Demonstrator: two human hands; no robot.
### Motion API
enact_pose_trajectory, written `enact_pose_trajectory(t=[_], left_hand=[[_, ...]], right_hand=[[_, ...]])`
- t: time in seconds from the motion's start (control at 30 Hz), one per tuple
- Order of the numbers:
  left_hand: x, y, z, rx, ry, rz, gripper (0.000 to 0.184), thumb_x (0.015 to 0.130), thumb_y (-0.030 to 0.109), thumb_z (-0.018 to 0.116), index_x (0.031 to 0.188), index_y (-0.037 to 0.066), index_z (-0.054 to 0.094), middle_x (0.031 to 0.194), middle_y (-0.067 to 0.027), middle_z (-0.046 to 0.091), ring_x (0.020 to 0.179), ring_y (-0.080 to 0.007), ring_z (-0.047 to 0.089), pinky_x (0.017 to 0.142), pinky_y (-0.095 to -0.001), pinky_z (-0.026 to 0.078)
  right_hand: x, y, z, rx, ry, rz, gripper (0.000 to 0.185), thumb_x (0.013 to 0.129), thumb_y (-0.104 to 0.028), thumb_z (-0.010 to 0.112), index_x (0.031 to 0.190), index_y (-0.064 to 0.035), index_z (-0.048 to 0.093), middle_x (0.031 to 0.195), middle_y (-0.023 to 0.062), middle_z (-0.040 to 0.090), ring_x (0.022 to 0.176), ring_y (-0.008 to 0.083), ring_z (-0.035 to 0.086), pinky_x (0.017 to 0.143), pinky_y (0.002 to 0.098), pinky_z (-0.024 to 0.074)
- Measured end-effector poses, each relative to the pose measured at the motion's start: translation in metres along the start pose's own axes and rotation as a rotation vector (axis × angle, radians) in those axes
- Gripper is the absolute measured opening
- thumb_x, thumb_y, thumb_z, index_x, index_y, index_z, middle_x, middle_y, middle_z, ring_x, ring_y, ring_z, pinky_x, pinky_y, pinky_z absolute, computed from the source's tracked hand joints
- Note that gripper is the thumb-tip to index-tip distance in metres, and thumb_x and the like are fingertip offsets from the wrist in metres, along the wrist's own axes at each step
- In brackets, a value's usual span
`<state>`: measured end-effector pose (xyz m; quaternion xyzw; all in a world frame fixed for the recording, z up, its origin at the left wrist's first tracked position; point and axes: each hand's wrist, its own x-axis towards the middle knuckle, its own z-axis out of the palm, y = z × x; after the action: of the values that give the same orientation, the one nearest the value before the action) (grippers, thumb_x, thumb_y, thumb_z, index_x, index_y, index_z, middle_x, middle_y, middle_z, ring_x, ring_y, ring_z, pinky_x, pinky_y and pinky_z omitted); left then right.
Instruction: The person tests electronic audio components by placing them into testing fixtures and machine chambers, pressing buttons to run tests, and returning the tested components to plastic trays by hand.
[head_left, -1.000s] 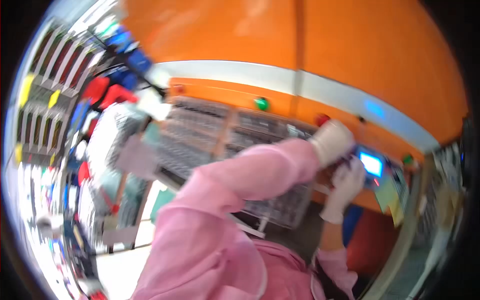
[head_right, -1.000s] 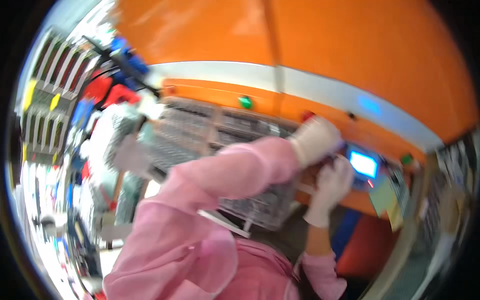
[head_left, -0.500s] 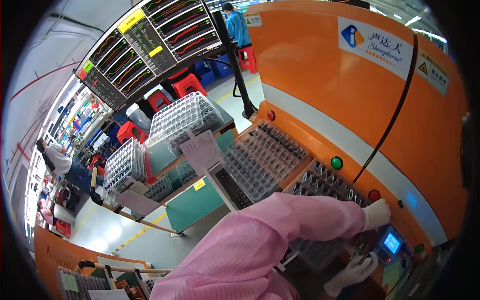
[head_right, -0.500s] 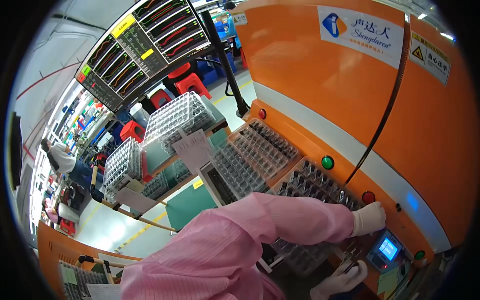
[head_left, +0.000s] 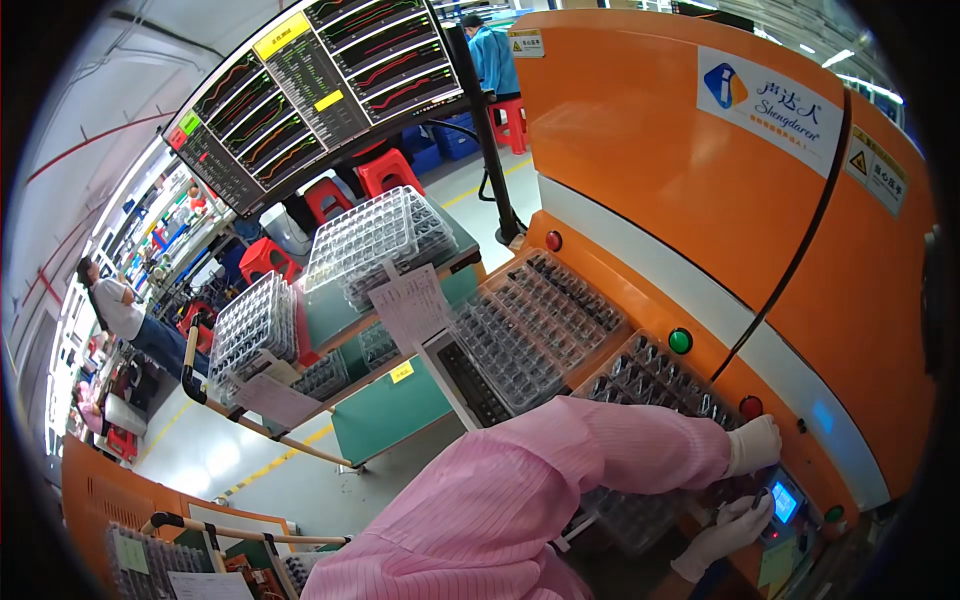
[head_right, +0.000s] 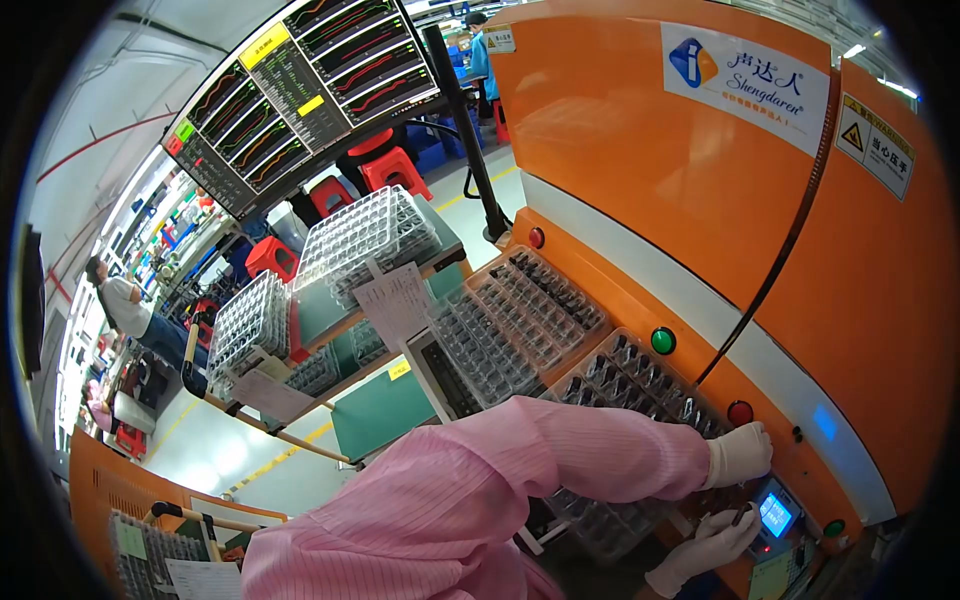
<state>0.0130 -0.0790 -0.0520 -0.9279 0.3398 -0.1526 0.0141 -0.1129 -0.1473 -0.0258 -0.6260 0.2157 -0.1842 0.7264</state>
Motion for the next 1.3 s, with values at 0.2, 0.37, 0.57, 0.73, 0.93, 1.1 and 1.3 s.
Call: enact_pose_trajectory(t=[0.2,0.37,0.57,0.73,0.93,1.1,1.3], left_hand=[[-0.002,-0.001,-0.005,-0.012,0.005,0.005,0.014,0.071,0.028,0.07,0.076,0.014,0.071,0.08,0.0018,0.065,0.081,-0.0188,0.061,0.073,-0.0321,0.04],[-0.004,-0.003,-0.014,-0.022,-0.023,0.031,0.013,0.072,0.027,0.069,0.076,0.014,0.071,0.079,0.0015,0.065,0.08,-0.0188,0.061,0.073,-0.0321,0.04],[0.004,0.005,0.009,0.009,-0.064,-0.027,0.026,0.07,0.038,0.074,0.084,0.017,0.074,0.087,0.0008,0.068,0.088,-0.0196,0.063,0.076,-0.0334,0.04],[-0.001,0.001,0.003,0.008,0.004,-0.001,0.014,0.072,0.027,0.067,0.077,0.015,0.072,0.08,0.0002,0.067,0.083,-0.0192,0.063,0.074,-0.0331,0.041],[-0.005,-0.004,-0.014,-0.074,0.061,-0.015,0.013,0.074,0.023,0.063,0.07,0.014,0.07,0.072,-0.0072,0.067,0.071,-0.0245,0.065,0.06,-0.0397,0.047],[-0.006,-0.009,-0.033,-0.048,-0.075,0.014,0.016,0.079,0.028,0.065,0.082,0.014,0.069,0.083,-0.0075,0.067,0.082,-0.0262,0.067,0.068,-0.0404,0.051],[-0.008,-0.013,-0.032,-0.092,-0.049,0.109,0.015,0.079,0.027,0.066,0.087,0.013,0.066,0.089,-0.0076,0.064,0.088,-0.0248,0.063,0.076,-0.0386,0.048]], right_hand=[[-0.002,0.0,0.005,0.016,0.066,-0.012,0.034,0.096,-0.034,0.05,0.114,-0.0048,0.055,0.069,-0.0019,0.041,0.06,0.0057,0.04,0.053,0.0206,0.0317],[-0.009,-0.01,0.013,0.007,0.098,-0.03,0.031,0.097,-0.033,0.049,0.106,-0.0037,0.054,0.061,-0.0048,0.034,0.051,0.0047,0.031,0.049,0.0198,0.0268],[0.009,0.003,0.014,0.034,0.046,0.028,0.029,0.097,-0.033,0.049,0.101,-0.0039,0.054,0.061,-0.0041,0.035,0.05,0.0045,0.028,0.048,0.02,0.0246],[-0.002,-0.005,0.009,0.044,0.015,0.015,0.025,0.097,-0.026,0.049,0.097,-0.0016,0.054,0.065,-0.0017,0.039,0.053,0.0069,0.032,0.05,0.0218,0.0287],[-0.013,0.012,-0.03,-0.648,-0.021,-1.054,0.015,0.091,0.001,0.048,0.105,0.0058,0.053,0.093,0.0113,0.051,0.08,0.0218,0.05,0.069,0.0308,0.044],[-0.035,0.006,-0.034,0.349,-0.24,-0.191,0.011,0.095,-0.007,0.043,0.096,-0.0039,0.053,0.062,0.0001,0.042,0.051,0.007,0.038,0.049,0.0209,0.0318],[-0.02,-0.002,-0.021,0.435,-0.223,-0.066,0.021,0.101,-0.023,0.039,0.098,-0.0061,0.052,0.054,-0.0022,0.038,0.039,0.0062,0.028,0.039,0.0227,0.0215]])
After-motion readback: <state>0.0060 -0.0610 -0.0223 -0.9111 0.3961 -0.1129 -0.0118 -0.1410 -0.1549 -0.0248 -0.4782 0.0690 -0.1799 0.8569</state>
